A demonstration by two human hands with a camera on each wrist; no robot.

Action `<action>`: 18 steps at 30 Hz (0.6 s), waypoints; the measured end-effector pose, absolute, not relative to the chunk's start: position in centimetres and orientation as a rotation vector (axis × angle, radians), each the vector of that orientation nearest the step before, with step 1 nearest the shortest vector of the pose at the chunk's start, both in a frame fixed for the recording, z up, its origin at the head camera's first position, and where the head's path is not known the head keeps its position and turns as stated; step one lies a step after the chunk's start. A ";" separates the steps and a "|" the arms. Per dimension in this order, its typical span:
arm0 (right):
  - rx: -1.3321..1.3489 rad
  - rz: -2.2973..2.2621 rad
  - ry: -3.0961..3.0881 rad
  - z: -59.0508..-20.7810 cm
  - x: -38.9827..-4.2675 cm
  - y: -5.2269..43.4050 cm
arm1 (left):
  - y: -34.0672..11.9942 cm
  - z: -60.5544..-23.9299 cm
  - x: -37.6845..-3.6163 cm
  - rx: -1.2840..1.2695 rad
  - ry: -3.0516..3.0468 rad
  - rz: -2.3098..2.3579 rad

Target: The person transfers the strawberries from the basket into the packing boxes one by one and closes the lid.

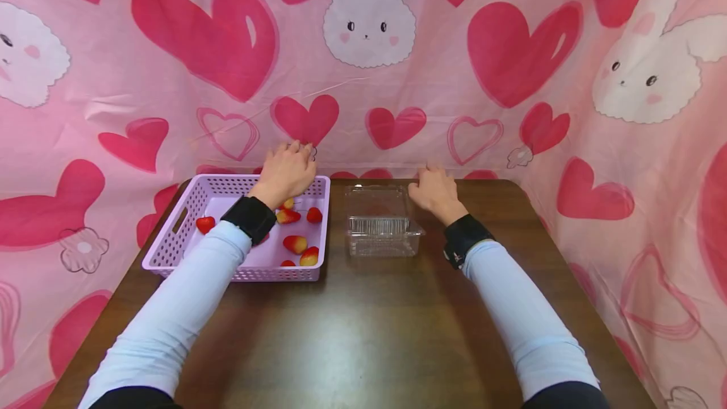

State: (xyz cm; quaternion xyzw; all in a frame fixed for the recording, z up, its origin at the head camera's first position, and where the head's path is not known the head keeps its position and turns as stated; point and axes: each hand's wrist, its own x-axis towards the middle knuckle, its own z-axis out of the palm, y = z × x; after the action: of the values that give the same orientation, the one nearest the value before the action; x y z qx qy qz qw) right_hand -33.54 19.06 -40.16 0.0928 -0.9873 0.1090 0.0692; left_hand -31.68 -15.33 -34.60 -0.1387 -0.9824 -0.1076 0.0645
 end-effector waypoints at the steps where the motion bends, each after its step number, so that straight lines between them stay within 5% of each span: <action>1: 0.271 0.366 -2.973 -40.2 -33.3 19.1 | -15.4 -34.6 -31.6 -0.422 -2.962 -0.337; 18: 0.194 0.845 -3.259 -41.5 -29.2 20.9 | -17.0 -37.6 -27.4 -0.621 -3.190 -0.460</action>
State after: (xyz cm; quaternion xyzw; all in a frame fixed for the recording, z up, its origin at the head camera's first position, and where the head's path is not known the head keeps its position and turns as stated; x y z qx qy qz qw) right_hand -29.21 20.89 -41.50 0.0572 -0.9599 0.2489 -0.1154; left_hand -27.40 -16.97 -37.57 -0.1888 -0.9695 -0.1398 -0.0701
